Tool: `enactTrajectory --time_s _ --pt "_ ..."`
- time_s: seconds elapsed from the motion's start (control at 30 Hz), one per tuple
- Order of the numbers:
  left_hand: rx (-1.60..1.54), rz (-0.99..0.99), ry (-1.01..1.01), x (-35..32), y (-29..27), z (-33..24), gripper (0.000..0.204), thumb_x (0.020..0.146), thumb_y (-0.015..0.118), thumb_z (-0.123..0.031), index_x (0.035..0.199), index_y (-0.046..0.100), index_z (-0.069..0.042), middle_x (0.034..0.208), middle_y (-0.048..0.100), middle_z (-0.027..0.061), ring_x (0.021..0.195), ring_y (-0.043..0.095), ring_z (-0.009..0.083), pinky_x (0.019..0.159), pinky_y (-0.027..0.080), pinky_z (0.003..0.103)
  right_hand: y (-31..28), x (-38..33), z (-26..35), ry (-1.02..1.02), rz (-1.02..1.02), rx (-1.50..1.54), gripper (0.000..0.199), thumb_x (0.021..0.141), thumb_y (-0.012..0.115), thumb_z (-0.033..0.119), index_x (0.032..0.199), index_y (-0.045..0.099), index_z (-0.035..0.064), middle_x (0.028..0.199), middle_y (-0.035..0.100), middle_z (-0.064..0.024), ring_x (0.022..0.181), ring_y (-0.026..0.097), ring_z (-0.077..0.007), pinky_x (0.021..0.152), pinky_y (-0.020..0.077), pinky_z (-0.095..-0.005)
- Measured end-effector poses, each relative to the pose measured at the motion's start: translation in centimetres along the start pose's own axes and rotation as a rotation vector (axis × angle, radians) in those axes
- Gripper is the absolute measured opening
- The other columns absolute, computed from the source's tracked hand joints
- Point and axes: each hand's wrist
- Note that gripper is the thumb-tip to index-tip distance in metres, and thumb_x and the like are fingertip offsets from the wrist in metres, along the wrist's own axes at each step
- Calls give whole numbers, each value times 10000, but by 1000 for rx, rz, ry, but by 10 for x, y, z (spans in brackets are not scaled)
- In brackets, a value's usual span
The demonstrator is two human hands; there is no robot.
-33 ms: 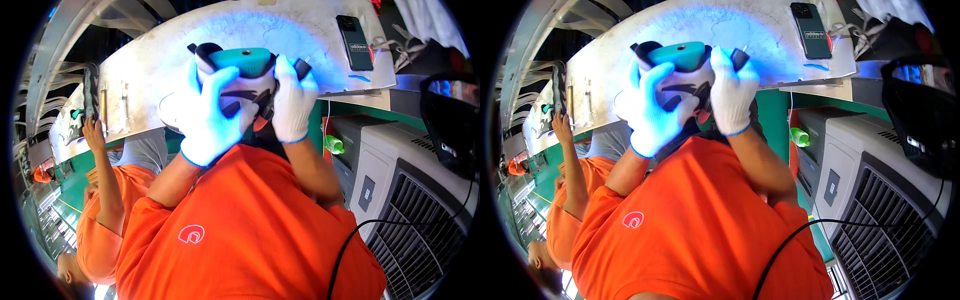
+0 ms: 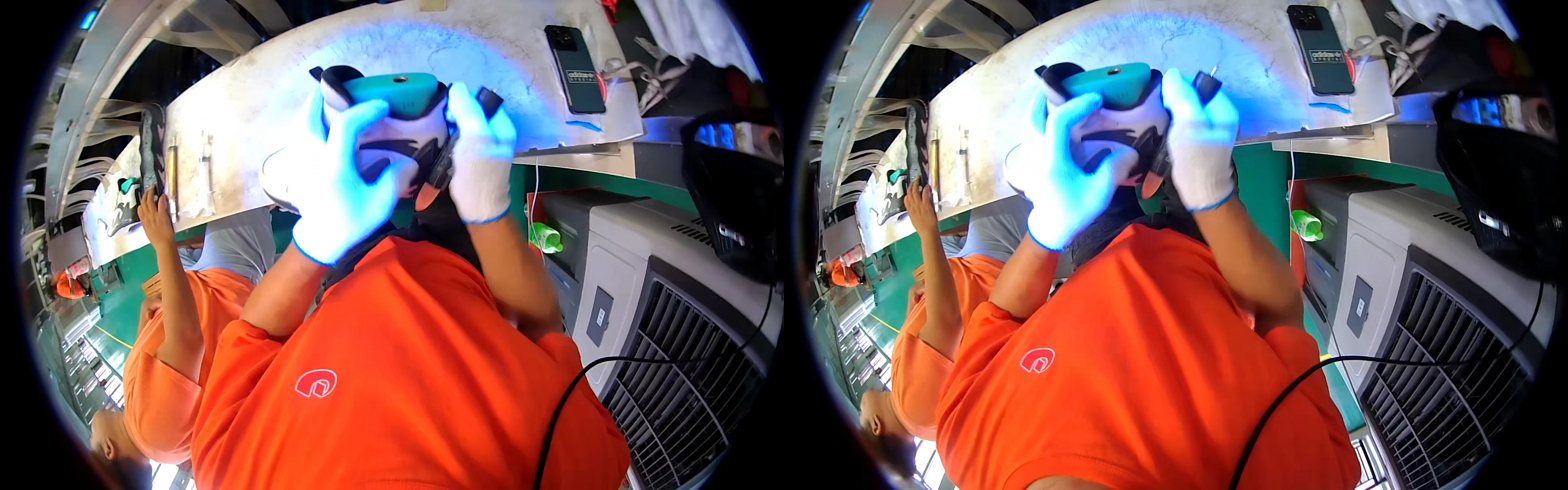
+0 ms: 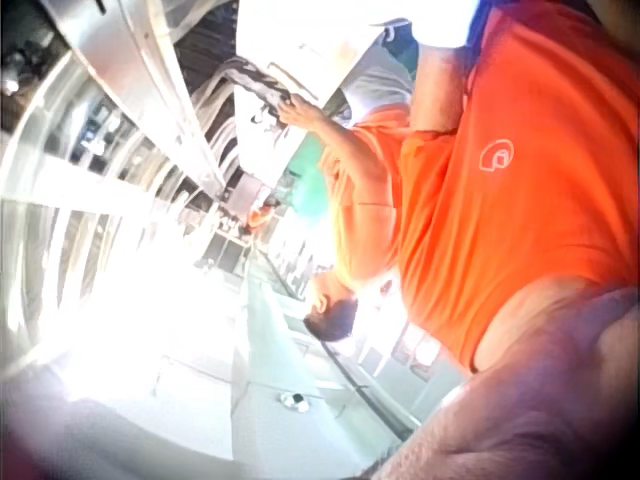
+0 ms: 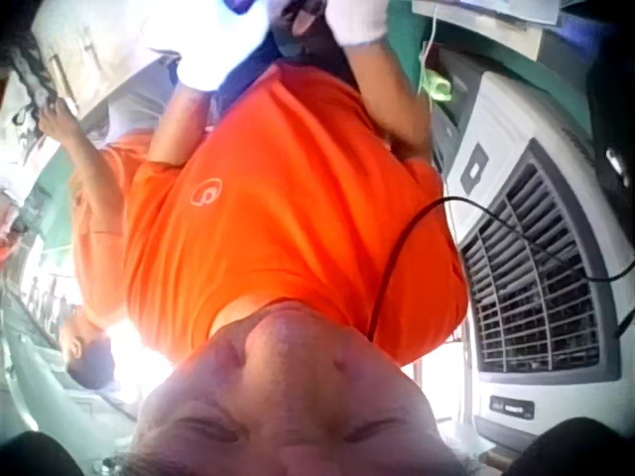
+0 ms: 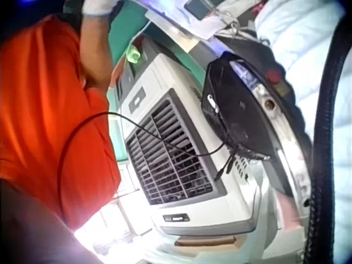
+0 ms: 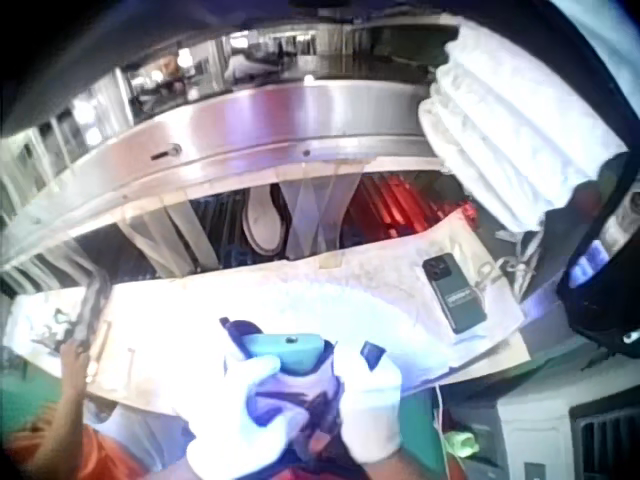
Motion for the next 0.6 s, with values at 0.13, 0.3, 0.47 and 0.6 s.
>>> enactTrajectory --time_s 0.13,0.3,0.47,0.6 --pt "-173 94 -67 13 -8 19 608 831 889 -108 1416 724 -112 1425 626 219 1285 670 411 1089 563 486 -39 24 28 158 35 207 390 1096 739 404 983 748 30 704 668 -26 605 623 -142 591 490 -313" --pt "-482 169 -225 15 -16 20 530 911 837 -145 1422 726 -62 1412 657 183 1331 677 344 1124 552 461 -40 33 44 -82 435 -170 412 1048 821 353 1283 763 19 892 764 -49 643 661 -109 572 518 -306" --pt "-790 -147 -501 -4 -58 36 610 992 791 -147 1549 626 41 1541 664 201 1416 652 281 1145 551 405 -12 34 40 -150 645 -406 714 916 945 354 1485 689 7 1038 746 -59 672 634 -102 571 523 -285" --pt "-582 -271 -520 -59 -108 92 620 966 828 -92 1533 622 52 1533 668 178 1417 652 291 1184 534 418 -15 27 44 -77 619 -354 702 911 949 339 1479 697 12 993 748 -46 655 624 -93 550 505 -281"
Point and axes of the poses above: each hand's wrist, its own x-axis towards the middle knuckle, its own y-axis out of the palm, z = x × y
